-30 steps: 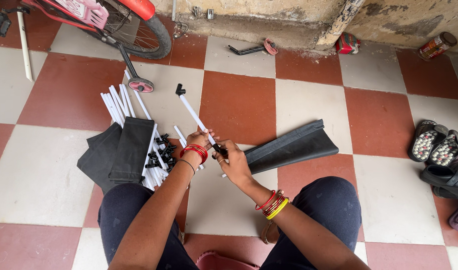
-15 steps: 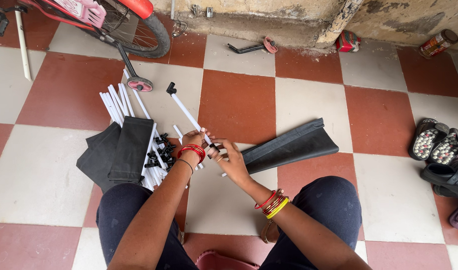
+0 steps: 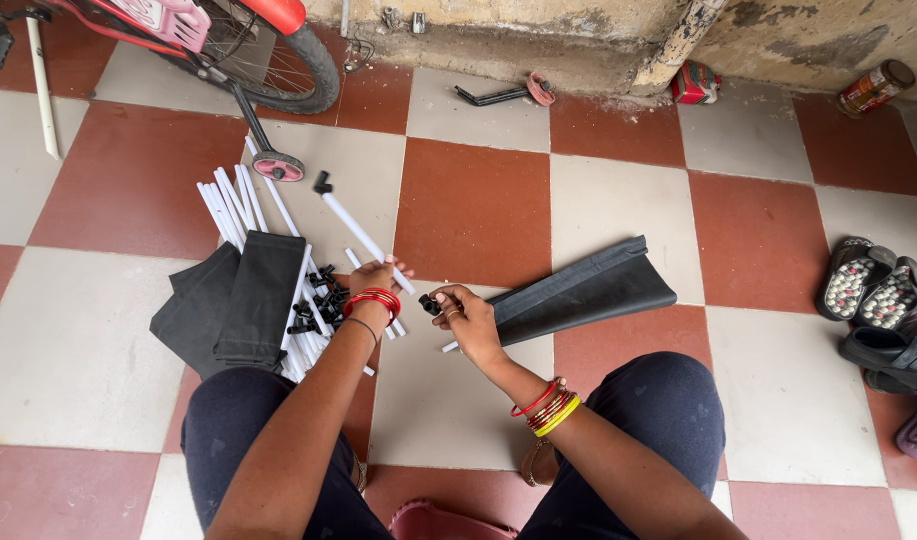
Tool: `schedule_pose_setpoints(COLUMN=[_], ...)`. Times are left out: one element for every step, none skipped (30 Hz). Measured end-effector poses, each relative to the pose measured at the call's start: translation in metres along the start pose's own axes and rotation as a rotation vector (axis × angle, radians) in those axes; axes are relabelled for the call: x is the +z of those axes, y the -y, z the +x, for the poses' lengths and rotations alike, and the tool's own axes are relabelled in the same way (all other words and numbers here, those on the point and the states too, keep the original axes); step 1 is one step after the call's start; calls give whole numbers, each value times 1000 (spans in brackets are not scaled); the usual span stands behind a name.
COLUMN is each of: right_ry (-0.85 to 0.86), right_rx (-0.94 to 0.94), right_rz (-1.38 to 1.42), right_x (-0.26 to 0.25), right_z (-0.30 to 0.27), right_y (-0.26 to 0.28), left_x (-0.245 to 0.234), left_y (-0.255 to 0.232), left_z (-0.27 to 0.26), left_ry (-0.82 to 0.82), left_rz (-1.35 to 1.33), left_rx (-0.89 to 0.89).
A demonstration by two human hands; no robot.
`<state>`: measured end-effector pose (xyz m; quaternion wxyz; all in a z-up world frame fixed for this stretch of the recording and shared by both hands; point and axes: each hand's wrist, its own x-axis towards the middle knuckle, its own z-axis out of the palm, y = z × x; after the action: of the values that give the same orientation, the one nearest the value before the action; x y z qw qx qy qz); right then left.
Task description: The person assembles a component of a shoe rack by sliding black fabric panels onto white plastic rods and attaching plastic connectors to the ends by hand.
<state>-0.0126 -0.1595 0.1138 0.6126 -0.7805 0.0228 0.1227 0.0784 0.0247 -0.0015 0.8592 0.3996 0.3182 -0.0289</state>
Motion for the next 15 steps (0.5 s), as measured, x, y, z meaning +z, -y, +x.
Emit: schedule_pose_setpoints(right_ry=[31,63,65,105,144,144,151,158,158,167,177,178,189,200,200], right_rx=[32,63,62,164,266,267,335,403,403,416,430,433,454,472,474], right_rz=[68,137,137,228,319,320,358,398,400,415,430,432,413,393,393], right_x=[-1,-2,-2,-3,-4,-4,-5,-4,-3,-2,-1,0,0,0,2], right_z=[2,4,5,7,8,9,10,12,15,17,20,22,25,29,32], right_y=[-6,-11,-15,-19,-22,-25,-27,-29,-31,-35,-39,-44,-48,-53,-57], left_x=[-2,-4,-7,-8,-9,-10,-11,-13,-14,-16,-19,-24,-30,-34,-41], left_y=[-2,-5,-7,-7,-7,-5,0,4,9,16,22,28,33,37,40], left_z=[0,-1,-3,-6,-11,-17,-23,-27,-30,-31,-32,-33,-33,-32,-31], left_ry=[-66,-134,-135,-131,-127,-127,-105,-83,-83,-97,-111,-114,-123,-129,-130], left_rz=[26,53,52,68,83,83,155,227,228,254,279,280,291,300,300], left_rx=[7,16,18,-28,-73,-73,-98,-122,-121,-119,-117,-119,-118,-115,-116])
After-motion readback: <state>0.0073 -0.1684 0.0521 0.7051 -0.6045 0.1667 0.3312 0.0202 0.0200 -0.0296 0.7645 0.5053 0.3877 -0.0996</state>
